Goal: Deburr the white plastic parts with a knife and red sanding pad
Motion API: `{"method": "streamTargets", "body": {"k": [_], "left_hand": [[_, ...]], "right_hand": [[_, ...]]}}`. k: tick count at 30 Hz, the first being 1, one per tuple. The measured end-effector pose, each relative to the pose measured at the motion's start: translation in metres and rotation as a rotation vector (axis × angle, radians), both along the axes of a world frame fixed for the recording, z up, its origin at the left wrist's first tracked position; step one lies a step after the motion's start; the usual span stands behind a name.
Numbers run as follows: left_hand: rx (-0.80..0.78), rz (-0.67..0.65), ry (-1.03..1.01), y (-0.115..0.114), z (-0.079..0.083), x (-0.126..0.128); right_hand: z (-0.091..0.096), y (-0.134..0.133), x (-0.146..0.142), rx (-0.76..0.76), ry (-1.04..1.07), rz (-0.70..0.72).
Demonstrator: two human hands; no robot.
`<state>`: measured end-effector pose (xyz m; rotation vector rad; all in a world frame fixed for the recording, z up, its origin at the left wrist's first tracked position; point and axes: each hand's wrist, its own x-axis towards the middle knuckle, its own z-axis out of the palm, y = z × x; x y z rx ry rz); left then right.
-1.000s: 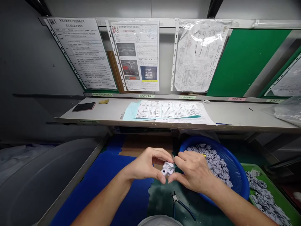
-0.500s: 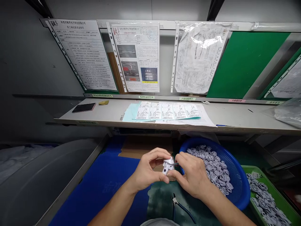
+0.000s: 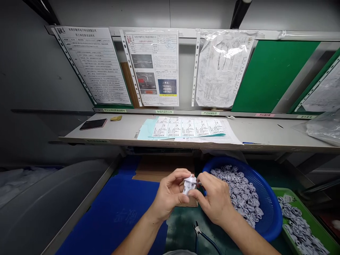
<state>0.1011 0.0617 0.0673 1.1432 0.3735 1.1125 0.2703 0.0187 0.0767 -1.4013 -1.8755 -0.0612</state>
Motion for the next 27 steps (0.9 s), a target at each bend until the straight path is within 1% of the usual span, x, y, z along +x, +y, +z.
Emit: {"method": "streamTargets", "body": {"k": [3, 7, 9, 11, 13, 16, 18, 20, 23, 27], "left_hand": [[0.015, 0.072, -0.037, -0.004, -0.002, 0.005], [0.017, 0.135, -0.061, -0.006, -0.001, 0.008], [-0.002, 0.131, -0.071, -0.007, 0.000, 0.008], [-0.069, 0.097, -0.070, -0.009, 0.001, 0.006], [-0.182, 0.035, -0.062, -0.010, 0.001, 0.003], [-0.326, -0.082, -0.037, -0.011, 0.003, -0.002], [-0.371, -0.144, -0.021, -0.011, 0.005, -0.004], [-0.400, -0.184, -0.020, -0.009, 0.006, -0.006], [-0.433, -0.194, -0.054, -0.009, 0.006, -0.006], [-0.502, -0.101, -0.163, -0.015, 0.003, -0.001]], "right_hand": [[-0.004, -0.002, -0.013, -0.016, 0.095, -0.034], [-0.011, -0.001, -0.026, 0.052, 0.162, -0.060], [-0.012, 0.000, -0.026, 0.082, 0.186, -0.039], [-0.011, 0.002, -0.019, 0.092, 0.171, 0.010], [-0.005, 0.004, -0.008, 0.107, 0.082, 0.058], [0.010, 0.010, 0.011, 0.148, -0.160, 0.109], [0.022, 0.015, 0.018, 0.164, -0.307, 0.157], [0.030, 0.020, 0.022, 0.177, -0.394, 0.204], [0.031, 0.023, 0.021, 0.223, -0.436, 0.216], [0.021, 0.022, 0.015, 0.289, -0.452, 0.131]]}}
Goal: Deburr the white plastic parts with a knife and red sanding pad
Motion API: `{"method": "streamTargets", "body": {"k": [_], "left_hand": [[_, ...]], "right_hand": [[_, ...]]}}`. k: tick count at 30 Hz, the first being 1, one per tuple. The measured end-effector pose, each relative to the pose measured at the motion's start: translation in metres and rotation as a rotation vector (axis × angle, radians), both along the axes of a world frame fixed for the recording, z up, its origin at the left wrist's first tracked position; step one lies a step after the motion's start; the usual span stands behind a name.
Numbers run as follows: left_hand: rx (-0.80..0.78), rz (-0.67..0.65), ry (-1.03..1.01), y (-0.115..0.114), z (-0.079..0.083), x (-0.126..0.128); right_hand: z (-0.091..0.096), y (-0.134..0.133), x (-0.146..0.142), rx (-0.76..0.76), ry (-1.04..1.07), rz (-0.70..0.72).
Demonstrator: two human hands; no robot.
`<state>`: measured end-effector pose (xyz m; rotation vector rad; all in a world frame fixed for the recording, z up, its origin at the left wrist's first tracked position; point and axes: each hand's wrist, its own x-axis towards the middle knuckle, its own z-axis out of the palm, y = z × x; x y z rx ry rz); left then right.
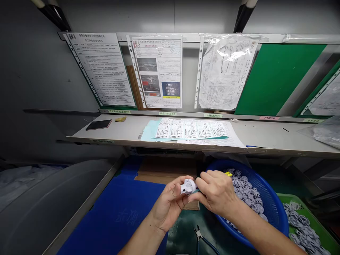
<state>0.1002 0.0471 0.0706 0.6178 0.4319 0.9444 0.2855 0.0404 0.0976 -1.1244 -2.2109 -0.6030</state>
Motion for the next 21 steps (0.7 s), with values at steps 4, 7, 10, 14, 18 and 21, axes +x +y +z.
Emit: {"method": "streamTargets", "body": {"k": [4, 7, 10, 14, 18, 21], "left_hand": [[-0.121, 0.081, -0.037, -0.007, 0.005, 0.008], [-0.198, 0.129, -0.056, -0.009, 0.012, 0.014], [-0.245, 0.166, -0.077, -0.009, 0.013, 0.019], [-0.206, 0.099, -0.044, -0.008, 0.007, 0.017], [-0.005, -0.095, 0.023, 0.003, 0.006, 0.004], [0.120, -0.149, 0.107, 0.012, 0.011, -0.005]], "right_hand": [[-0.003, -0.001, -0.002, 0.046, 0.018, -0.110], [-0.003, 0.001, -0.002, 0.045, 0.002, -0.138], [-0.005, 0.000, -0.002, 0.074, -0.010, -0.121], [-0.004, -0.005, 0.000, -0.016, 0.057, -0.042], [0.007, -0.006, 0.005, -0.240, 0.109, 0.152], [0.015, -0.003, 0.009, -0.242, 0.075, 0.091]]}}
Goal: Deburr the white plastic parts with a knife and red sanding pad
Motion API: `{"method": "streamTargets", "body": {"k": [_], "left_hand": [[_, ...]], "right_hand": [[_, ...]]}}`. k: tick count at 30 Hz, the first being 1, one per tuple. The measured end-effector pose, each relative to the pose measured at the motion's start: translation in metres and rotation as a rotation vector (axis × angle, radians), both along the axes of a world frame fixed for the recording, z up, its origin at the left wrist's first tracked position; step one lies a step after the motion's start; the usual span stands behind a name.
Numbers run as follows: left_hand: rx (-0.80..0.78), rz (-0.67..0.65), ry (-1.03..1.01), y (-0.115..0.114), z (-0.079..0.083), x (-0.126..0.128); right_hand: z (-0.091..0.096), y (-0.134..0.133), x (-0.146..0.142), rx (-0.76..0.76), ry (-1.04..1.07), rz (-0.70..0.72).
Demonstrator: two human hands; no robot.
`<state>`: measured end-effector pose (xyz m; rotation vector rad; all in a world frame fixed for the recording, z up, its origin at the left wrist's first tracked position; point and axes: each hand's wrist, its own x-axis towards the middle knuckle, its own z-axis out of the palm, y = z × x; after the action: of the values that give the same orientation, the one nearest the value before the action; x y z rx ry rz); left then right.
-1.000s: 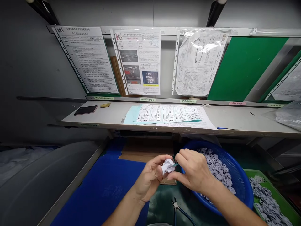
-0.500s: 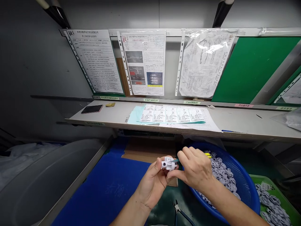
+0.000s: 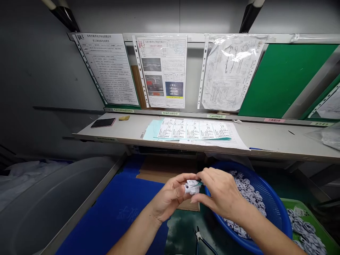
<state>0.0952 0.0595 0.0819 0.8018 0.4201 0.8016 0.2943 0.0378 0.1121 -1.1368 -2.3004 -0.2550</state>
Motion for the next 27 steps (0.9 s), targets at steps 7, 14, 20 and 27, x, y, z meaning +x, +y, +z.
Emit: {"method": "streamTargets", "body": {"k": [7, 14, 20, 27], "left_hand": [[-0.120, 0.150, -0.079, -0.011, -0.001, 0.007], [-0.259, 0.297, -0.186, -0.027, -0.003, 0.021], [-0.388, 0.361, -0.250, -0.030, 0.002, 0.029], [-0.436, 0.358, -0.270, -0.030, -0.001, 0.033]], "right_hand": [[-0.010, 0.002, -0.005, 0.248, -0.101, -0.108], [-0.019, 0.002, -0.009, 0.312, -0.096, -0.253], [-0.023, 0.000, -0.011, 0.344, -0.098, -0.232], [-0.018, 0.001, -0.005, 0.315, -0.094, -0.278]]}}
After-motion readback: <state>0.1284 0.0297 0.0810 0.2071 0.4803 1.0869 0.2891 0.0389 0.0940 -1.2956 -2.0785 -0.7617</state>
